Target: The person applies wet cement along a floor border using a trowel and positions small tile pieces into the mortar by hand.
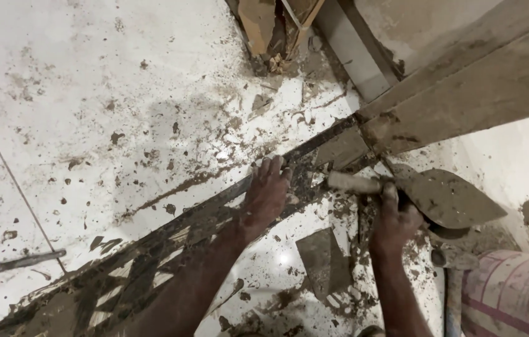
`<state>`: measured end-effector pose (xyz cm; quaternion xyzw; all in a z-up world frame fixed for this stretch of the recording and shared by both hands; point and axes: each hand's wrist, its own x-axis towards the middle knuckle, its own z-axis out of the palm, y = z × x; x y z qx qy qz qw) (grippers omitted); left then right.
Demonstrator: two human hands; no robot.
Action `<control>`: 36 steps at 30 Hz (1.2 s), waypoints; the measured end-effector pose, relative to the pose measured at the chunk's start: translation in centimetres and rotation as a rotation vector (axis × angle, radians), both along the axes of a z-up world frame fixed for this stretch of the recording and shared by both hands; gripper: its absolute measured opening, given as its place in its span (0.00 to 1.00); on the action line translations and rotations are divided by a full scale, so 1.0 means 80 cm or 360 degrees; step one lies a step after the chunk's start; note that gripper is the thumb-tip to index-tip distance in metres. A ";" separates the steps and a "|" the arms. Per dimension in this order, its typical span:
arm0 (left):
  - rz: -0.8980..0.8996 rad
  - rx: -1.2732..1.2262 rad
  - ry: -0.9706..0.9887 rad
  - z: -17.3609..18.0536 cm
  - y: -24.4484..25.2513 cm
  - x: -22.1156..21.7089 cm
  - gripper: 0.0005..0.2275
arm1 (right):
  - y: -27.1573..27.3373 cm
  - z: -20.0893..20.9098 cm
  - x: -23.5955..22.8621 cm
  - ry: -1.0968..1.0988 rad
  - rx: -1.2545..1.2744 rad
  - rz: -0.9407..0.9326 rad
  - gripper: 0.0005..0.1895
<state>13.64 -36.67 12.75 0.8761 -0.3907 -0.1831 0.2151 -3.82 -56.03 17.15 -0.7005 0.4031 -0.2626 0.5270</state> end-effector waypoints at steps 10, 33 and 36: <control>-0.0026 0.0128 0.0285 0.030 0.005 0.003 0.29 | -0.018 -0.043 0.071 -0.0272 -0.0327 -0.0229 0.15; -0.0084 0.0220 0.0285 0.000 0.003 -0.001 0.25 | -0.013 -0.068 0.065 -0.0107 0.0038 -0.0307 0.26; -0.0020 0.0084 0.0346 -0.007 0.001 0.002 0.28 | -0.017 -0.081 0.064 0.0140 -0.0165 -0.0285 0.26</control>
